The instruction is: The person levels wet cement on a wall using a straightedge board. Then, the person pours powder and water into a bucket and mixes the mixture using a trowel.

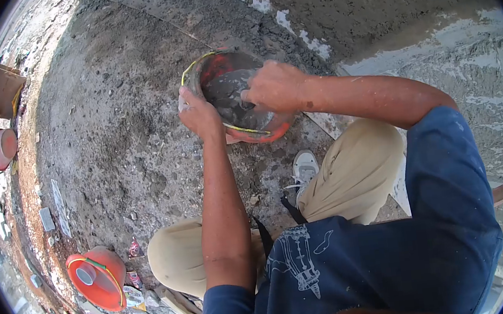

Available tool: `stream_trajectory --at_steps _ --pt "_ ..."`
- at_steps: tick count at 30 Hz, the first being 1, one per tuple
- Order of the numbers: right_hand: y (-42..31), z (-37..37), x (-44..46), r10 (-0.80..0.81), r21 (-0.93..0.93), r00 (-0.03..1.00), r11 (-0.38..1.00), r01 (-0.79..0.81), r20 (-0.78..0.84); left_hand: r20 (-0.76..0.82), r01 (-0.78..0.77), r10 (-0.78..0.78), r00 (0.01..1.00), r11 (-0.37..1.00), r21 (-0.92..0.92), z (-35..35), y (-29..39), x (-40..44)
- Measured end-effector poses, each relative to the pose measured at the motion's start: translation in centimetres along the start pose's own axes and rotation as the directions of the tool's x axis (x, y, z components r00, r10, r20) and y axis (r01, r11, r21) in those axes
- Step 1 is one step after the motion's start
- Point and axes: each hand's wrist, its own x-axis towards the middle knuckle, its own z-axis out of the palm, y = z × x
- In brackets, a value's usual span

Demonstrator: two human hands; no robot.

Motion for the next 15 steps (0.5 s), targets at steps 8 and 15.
stream_trajectory --at_steps 8,15 --pt "6.3 4.9 3.1 0.18 -0.234 0.982 0.954 -0.189 -0.057 0.039 -0.006 0.004 0.999 0.999 0.038 -0.5 1.6 -0.2" --pt "4.2 9.4 0.6 0.309 0.066 0.913 0.939 -0.337 0.265 0.017 0.035 -0.033 0.999 0.993 -0.117 -0.8 0.2 0.1"
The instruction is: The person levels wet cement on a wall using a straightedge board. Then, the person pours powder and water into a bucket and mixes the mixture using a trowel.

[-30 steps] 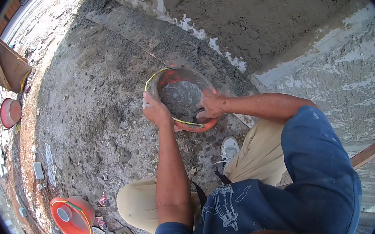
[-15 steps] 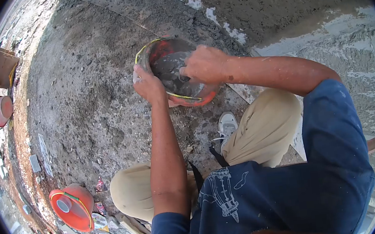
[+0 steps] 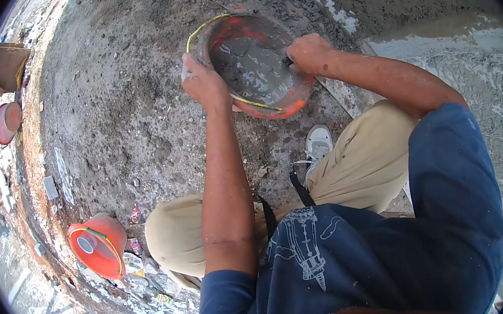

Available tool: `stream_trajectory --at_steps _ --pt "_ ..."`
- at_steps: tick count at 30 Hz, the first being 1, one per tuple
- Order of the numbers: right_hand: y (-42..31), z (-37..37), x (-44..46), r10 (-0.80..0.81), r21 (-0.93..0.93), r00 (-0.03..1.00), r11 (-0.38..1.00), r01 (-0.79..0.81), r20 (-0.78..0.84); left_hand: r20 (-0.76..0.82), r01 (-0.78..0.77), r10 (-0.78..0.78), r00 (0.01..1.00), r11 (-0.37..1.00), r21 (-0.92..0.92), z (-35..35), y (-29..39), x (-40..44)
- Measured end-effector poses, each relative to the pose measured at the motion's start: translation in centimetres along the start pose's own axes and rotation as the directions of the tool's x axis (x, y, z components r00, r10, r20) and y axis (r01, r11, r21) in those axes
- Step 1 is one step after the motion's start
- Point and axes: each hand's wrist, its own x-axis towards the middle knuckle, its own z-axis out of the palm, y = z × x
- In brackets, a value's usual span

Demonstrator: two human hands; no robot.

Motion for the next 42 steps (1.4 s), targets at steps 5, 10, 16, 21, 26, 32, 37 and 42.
stream_trajectory --at_steps 5,10,16,21,26,32,37,42 --pt "-1.1 3.4 -1.0 -0.085 0.465 0.995 0.884 0.053 0.049 -0.002 0.003 -0.003 1.0 1.0 0.027 0.0 -0.7 0.4" --pt "-2.0 0.5 -1.1 -0.063 0.831 0.926 0.467 -0.302 0.372 -0.003 0.021 -0.021 1.0 1.0 0.016 -0.1 -0.6 0.6" --pt "0.3 -5.6 -1.1 -0.04 0.27 0.98 0.958 0.093 -0.194 0.001 0.001 -0.001 1.0 0.995 0.098 -0.5 -1.2 0.9" --pt "-4.5 -3.5 0.6 -0.123 0.105 0.983 0.985 0.137 -0.135 0.033 -0.004 0.006 0.999 0.998 -0.058 -0.6 -1.1 0.8" --pt "-2.6 -6.5 -4.7 -0.136 0.065 0.972 0.987 0.15 -0.189 -0.01 0.036 -0.035 0.999 0.995 0.094 -1.3 -1.8 0.9" --pt "-1.8 -6.0 2.0 -0.115 -0.205 0.938 0.978 0.048 -0.327 -0.04 -0.014 0.019 0.999 0.994 0.108 -0.6 -1.6 1.0" --pt "-5.6 -5.8 -2.1 -0.348 -0.139 0.905 0.936 0.323 -0.245 -0.019 0.047 -0.047 0.999 0.998 0.029 -1.2 -0.5 0.1" --pt "-1.3 -7.3 -3.8 -0.157 -0.001 0.943 0.986 0.164 -0.294 -0.024 0.02 -0.018 1.0 0.996 0.087 -1.0 -0.3 0.0"
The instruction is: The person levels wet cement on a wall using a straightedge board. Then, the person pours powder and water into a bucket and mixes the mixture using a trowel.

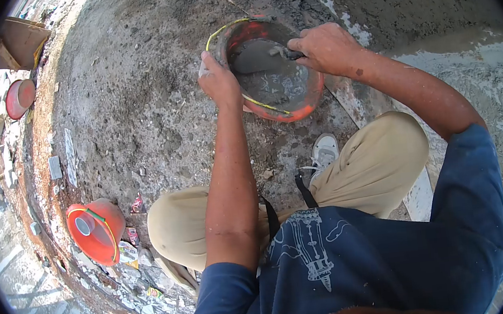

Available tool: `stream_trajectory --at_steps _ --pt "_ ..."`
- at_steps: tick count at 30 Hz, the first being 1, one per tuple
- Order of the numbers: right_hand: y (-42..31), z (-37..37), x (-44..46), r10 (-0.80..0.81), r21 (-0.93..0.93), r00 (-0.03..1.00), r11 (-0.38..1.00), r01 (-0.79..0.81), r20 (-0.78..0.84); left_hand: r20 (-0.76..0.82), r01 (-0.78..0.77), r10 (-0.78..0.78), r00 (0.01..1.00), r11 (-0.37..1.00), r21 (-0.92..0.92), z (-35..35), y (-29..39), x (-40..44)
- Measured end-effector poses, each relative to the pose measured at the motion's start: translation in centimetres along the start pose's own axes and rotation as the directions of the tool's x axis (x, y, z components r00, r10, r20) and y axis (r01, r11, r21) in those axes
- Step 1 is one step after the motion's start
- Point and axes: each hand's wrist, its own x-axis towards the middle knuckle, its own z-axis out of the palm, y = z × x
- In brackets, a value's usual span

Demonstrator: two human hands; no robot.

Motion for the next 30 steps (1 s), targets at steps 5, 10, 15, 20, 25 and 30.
stream_trajectory --at_steps 5,10,15,20,25,30 --pt "-0.2 6.5 4.5 0.082 0.029 0.992 0.996 -0.085 0.096 0.014 -0.067 0.066 0.998 0.998 0.023 0.5 -0.4 0.4" --pt "-0.7 4.6 -0.8 -0.094 0.115 0.982 0.991 0.075 0.167 0.016 -0.036 0.037 0.999 0.998 -0.054 0.5 -1.3 0.8" --pt "2.8 1.8 -2.4 -0.064 0.065 0.996 0.996 0.068 -0.063 0.029 -0.024 0.026 0.999 0.997 -0.069 0.5 -0.2 0.2" --pt "-1.6 4.0 1.5 -0.031 0.057 0.994 0.998 0.025 0.109 0.031 -0.033 0.035 0.999 0.998 -0.06 0.3 0.2 0.0" --pt "-1.5 2.3 -0.5 -0.178 0.016 0.976 0.984 0.178 0.123 0.017 -0.018 0.019 1.0 0.999 -0.034 0.4 -1.0 0.9" --pt "7.0 -0.2 -0.2 -0.092 -0.35 0.961 0.937 -0.005 -0.259 0.078 0.012 -0.002 0.997 0.991 -0.13 0.2 -0.6 0.8"
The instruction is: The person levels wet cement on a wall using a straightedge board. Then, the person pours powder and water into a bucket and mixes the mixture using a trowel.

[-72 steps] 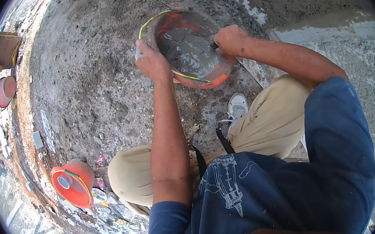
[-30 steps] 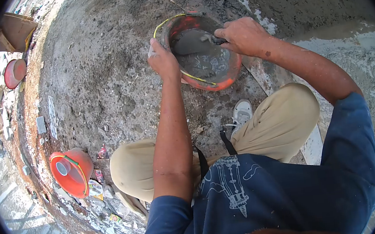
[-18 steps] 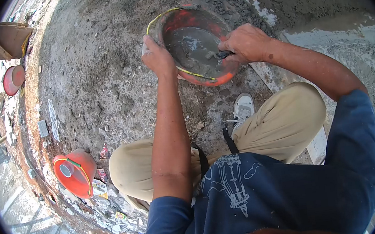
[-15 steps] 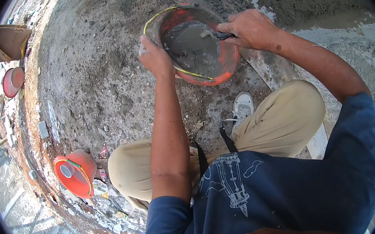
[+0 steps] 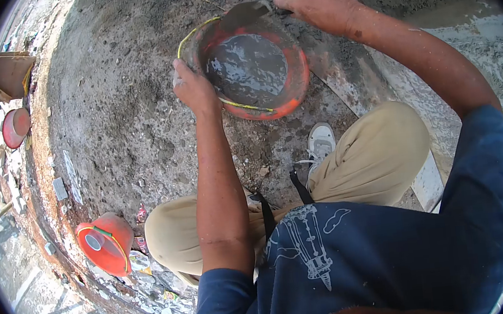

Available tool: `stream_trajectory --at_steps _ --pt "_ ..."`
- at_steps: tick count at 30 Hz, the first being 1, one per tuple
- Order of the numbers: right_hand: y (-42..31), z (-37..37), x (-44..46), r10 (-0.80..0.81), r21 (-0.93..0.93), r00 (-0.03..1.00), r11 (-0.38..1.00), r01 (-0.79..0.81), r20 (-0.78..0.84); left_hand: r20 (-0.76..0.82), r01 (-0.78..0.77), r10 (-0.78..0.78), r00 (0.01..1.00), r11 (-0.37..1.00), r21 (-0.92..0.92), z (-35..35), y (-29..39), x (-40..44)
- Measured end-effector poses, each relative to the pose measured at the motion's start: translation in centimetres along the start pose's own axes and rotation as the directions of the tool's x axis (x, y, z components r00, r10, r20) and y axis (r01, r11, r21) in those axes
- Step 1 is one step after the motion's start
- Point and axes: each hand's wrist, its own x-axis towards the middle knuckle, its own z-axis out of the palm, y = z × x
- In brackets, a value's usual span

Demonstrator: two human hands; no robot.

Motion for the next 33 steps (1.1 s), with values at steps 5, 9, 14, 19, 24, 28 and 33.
stream_trajectory --at_steps 5,9,14,19,24,28,33 --pt "1.6 3.1 -6.8 0.376 0.257 0.9 0.867 -0.426 0.222 0.016 0.051 -0.05 0.999 0.998 -0.022 -1.2 -0.1 0.0" --pt "-2.4 12.8 -19.1 0.745 0.661 0.579 0.255 -0.706 0.332 0.042 0.07 -0.07 0.997 0.998 -0.004 -1.3 0.9 -0.5" --pt "-7.2 15.3 -24.0 0.451 0.523 0.407 -0.165 -0.836 0.794 0.078 0.134 -0.131 0.988 0.99 -0.04 -0.3 2.8 -1.7" --pt "-7.4 23.5 -18.8 0.478 0.774 0.721 0.125 -0.621 0.502 0.145 0.102 -0.112 0.983 0.992 0.076 -1.5 1.7 -0.8" --pt "-5.0 24.8 -11.3 0.459 0.655 0.484 -0.361 -0.664 0.745 0.101 0.143 -0.154 0.983 0.983 0.115 -0.6 2.6 -1.5" --pt "-5.7 24.5 -9.2 0.536 0.73 0.666 0.128 -0.671 0.519 0.223 0.128 -0.155 0.962 0.983 0.13 -1.4 1.7 -0.5" --pt "-3.8 27.1 -10.3 0.411 0.541 0.39 -0.776 -0.324 0.824 0.123 0.149 -0.172 0.977 0.974 0.173 -0.7 2.5 -1.2"
